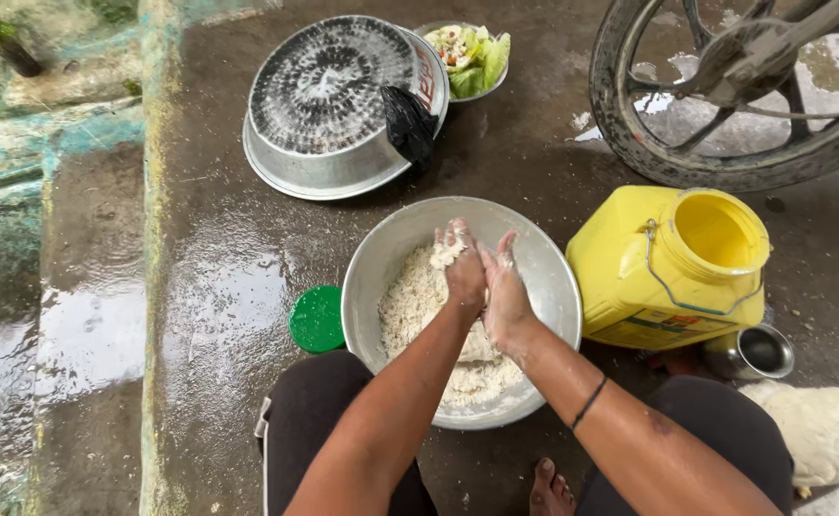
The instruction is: The person kneads dough in a large metal bowl by hand, occasionally adding water from a small metal cup.
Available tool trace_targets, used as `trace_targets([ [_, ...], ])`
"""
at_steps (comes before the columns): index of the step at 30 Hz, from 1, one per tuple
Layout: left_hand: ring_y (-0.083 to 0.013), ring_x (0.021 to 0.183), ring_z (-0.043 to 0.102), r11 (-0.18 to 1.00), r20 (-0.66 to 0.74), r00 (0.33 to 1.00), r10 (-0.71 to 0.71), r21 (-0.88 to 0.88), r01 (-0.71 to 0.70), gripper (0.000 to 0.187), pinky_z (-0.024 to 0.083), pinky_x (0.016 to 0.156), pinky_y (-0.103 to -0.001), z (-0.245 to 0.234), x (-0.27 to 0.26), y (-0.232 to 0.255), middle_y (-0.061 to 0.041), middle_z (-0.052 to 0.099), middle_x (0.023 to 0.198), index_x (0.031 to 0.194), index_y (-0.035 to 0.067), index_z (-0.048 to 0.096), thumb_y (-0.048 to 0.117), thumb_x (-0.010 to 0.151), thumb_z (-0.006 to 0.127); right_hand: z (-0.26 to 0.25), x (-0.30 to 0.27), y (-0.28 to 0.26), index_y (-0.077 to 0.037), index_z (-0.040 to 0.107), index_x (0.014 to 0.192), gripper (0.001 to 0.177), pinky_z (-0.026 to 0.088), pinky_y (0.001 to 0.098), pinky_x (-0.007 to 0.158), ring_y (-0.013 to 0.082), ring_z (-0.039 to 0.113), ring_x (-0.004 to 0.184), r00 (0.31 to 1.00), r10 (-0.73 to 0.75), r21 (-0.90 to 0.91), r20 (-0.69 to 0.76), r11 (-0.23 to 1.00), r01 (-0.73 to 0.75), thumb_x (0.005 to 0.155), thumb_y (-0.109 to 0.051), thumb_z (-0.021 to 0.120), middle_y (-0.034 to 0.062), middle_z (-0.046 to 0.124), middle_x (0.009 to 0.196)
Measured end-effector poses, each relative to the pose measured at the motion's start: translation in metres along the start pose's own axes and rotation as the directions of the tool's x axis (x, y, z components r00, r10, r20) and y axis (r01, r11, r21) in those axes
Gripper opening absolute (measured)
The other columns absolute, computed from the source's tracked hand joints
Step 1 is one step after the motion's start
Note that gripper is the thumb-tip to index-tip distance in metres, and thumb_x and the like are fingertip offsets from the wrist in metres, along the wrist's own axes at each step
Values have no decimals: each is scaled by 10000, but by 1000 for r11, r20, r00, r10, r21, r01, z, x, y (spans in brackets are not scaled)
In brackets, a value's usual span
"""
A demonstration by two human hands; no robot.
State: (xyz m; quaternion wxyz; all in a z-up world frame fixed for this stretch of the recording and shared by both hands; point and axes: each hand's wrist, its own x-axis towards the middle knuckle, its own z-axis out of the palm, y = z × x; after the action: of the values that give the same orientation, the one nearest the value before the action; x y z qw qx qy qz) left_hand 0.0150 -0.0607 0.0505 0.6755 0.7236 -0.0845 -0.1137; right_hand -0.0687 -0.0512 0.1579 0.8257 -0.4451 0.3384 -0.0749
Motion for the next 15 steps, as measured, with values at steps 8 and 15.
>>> trace_targets([
  [8, -342, 1525, 251, 639, 503, 677, -538, -280, 716, 1016, 246, 1217, -513, -18, -25, 63, -139, 218, 1687, 1626, 146, 251, 834, 879, 273, -20, 31, 9, -170, 159, 1638, 1021, 210, 523, 1224, 337, 194, 1544, 991, 83, -163, -109, 982, -100, 859, -802, 350, 137, 179, 1702],
  [15, -300, 1260, 461, 914, 464, 803, -374, 38, 404, 599, 349, 1039, -434, 19, -19, -69, -164, 485, 1375, 1359, 78, 488, 532, 971, 450, -74, 121, 34, -203, 586, 1383, 561, 472, 374, 935, 230, 584, 1133, 985, -7, 73, -175, 997, 20, 944, -547, 522, 53, 623, 1308],
])
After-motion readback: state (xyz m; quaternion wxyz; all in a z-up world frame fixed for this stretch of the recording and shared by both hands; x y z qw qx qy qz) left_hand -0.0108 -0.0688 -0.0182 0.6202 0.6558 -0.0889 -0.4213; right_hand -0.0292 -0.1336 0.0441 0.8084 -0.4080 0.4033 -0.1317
